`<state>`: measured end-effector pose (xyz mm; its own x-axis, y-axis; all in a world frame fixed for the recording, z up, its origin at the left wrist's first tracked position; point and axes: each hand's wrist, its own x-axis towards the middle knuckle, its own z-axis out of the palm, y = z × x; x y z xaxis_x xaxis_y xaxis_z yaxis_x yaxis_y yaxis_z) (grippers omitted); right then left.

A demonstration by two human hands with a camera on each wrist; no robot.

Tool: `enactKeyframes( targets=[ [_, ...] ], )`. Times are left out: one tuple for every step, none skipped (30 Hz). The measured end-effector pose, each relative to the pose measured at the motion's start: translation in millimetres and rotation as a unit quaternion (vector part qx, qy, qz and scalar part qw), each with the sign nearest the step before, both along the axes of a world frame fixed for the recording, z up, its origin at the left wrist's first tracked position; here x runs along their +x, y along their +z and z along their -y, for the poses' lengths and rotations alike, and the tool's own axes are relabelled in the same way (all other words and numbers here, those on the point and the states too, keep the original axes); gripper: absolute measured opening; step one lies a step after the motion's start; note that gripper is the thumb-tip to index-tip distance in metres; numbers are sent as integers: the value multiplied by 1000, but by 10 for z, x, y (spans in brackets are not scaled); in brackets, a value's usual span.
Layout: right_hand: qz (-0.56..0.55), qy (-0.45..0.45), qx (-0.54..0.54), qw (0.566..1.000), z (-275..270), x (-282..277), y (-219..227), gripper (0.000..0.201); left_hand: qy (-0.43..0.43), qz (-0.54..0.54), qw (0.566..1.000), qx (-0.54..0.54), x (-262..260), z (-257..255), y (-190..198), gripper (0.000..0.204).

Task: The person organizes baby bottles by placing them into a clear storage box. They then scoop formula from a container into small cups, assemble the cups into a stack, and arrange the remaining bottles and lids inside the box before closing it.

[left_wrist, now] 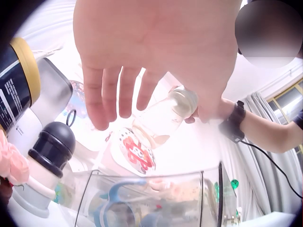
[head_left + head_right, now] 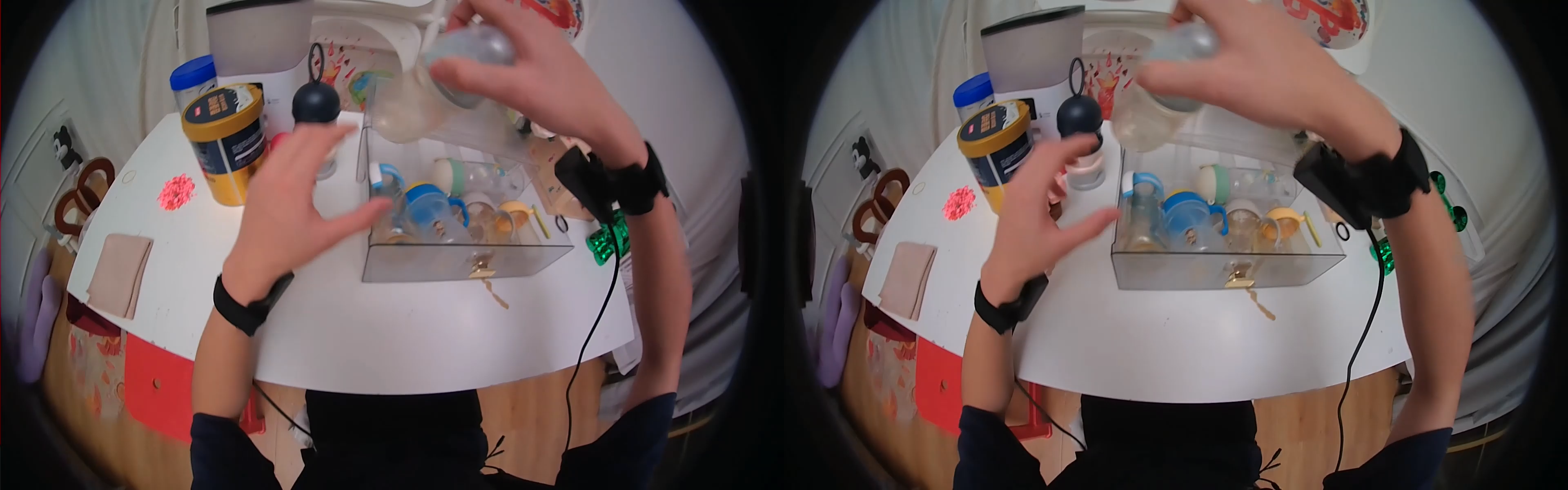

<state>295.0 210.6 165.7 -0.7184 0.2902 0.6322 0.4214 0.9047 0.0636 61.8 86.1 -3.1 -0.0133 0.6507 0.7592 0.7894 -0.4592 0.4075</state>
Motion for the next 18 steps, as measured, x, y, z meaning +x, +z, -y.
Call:
enactKeyframes(
  targets=[
    [59,-8,-55,997,252,-117,83,67,-27,-7,997,75,-86,-36,29,76],
    [117,-14,-106,987,642,-248,241,61,-23,29,999,38,-106,29,81,75],
    [133,-13,-101,986,680,-364,191,58,-18,64,998,2,-115,85,148,75],
    [150,-12,-96,984,717,-480,139,55,-27,58,998,8,-149,78,129,74],
    [166,-10,-92,982,753,-595,84,51,-36,54,998,15,-187,39,70,74],
    [158,0,-88,983,520,-749,-59,62,-47,50,997,24,-222,27,41,73],
    [151,8,-86,985,420,-864,-153,73,-44,73,996,-19,-260,46,43,71],
    [157,26,-77,984,370,-882,-222,67,-40,96,993,-63,-294,66,41,68],
    [147,37,-106,983,327,-887,-247,64,-38,119,986,-106,-325,81,36,66],
    [136,46,-135,980,273,-874,-244,61,-21,106,985,-132,-352,104,33,66],
    [126,54,-163,977,207,-848,-235,58,-4,92,983,-158,-374,136,29,65],
    [118,35,-165,979,117,-801,-236,52,13,80,980,-183,-390,155,29,64],
    [111,16,-167,980,-3,-737,-253,47,22,75,976,-203,-389,161,40,65],
    [103,-2,-169,980,-126,-687,-290,42,32,71,971,-224,-373,167,50,66],
    [147,-50,-152,976,-270,-651,-367,39,42,66,966,-246,-357,172,47,67],
    [189,-98,-134,968,-393,-643,-480,38,53,53,965,-252,-348,153,22,68],
    [229,-106,-144,957,-458,-663,-598,38,63,38,963,-259,-342,113,-19,69],
    [269,-115,-153,944,-517,-672,-708,38,71,24,961,-265,-341,75,-67,70]
  ],
)
